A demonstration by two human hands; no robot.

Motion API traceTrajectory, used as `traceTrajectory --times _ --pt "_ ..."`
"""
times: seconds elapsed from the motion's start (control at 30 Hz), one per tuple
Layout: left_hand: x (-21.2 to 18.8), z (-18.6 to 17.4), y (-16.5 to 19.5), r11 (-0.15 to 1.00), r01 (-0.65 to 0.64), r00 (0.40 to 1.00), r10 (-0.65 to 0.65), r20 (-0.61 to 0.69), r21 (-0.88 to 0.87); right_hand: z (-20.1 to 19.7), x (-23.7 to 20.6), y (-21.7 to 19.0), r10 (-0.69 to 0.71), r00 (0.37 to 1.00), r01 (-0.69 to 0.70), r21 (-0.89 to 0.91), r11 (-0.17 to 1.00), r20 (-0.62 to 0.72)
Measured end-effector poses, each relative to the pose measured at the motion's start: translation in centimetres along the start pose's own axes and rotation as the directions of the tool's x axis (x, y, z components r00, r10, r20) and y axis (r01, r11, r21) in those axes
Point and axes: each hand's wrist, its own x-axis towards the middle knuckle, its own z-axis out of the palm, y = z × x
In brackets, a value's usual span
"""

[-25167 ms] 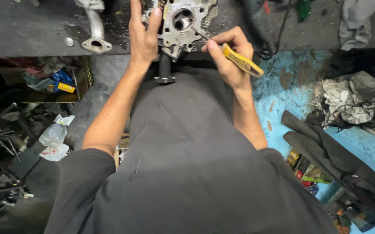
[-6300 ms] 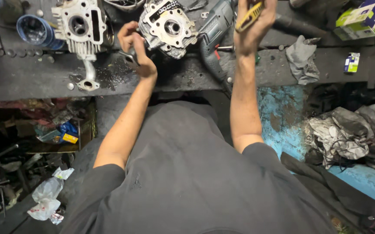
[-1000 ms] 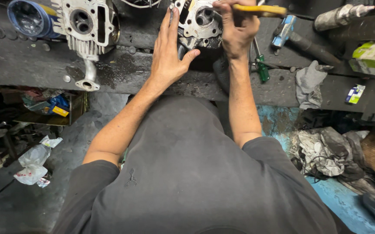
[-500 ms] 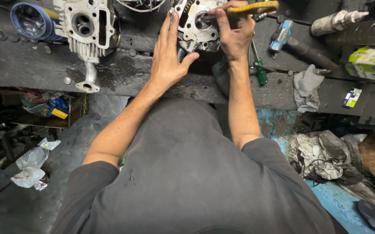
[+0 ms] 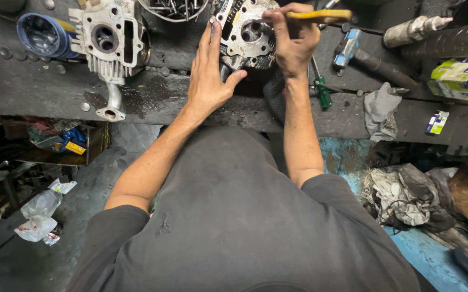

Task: The person works at a cluttered workbench on small engine cylinder heads. They use a screwdriver to work on valve components, fit a timing chain onto a cylinder head, press valve parts into place by hand, and reposition the heads across the bench while continuing to assemble and adjust them.

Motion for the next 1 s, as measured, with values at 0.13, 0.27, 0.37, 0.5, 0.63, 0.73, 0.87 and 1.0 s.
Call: traceTrajectory --times 0.13,0.27,0.37,0.5,0.63,0.73,0.87,1.0 --pt "0.05 -0.1 0.05 1.0 -0.019 1.0 0.019 -0.007 -0.008 0.01 0.21 -0.08 -0.035 0.999 0.035 -0.016 0.999 0.029" --pt "0.12 -0.17 0.11 1.0 -0.009 1.0 0.009 -0.004 0.004 0.0 0.02 -0.29 -0.061 0.998 0.061 -0.004 0.998 0.02" --pt "0.04 -0.14 0.17 1.0 -0.005 1.0 0.005 -0.011 -0.015 -0.1 -0.04 -0.33 -0.017 1.0 0.017 -0.021 1.0 0.008" --pt "0.11 -0.11 0.14 1.0 -0.003 1.0 0.003 -0.009 -0.013 -0.03 0.09 -0.16 -0.064 0.998 0.064 -0.014 0.998 0.013" --pt "0.14 -0.1 0.1 1.0 -0.01 1.0 0.01 -0.009 -0.004 0.2 0.13 -0.12 -0.045 0.998 0.047 0.063 0.997 -0.033" --pt "0.05 -0.12 0.11 1.0 -0.004 1.0 0.004 -0.013 -0.022 0.26 -0.01 -0.33 -0.021 0.999 0.02 0.033 0.999 0.027" --pt "-0.04 -0.15 0.12 1.0 0.004 1.0 -0.004 -0.008 -0.011 0.23 -0.13 -0.52 -0.027 0.999 0.026 -0.02 0.999 -0.023" --pt "0.04 -0.13 0.15 1.0 -0.002 1.0 0.001 -0.008 -0.014 0.18 -0.01 -0.45 0.008 1.0 -0.008 0.02 1.0 0.022"
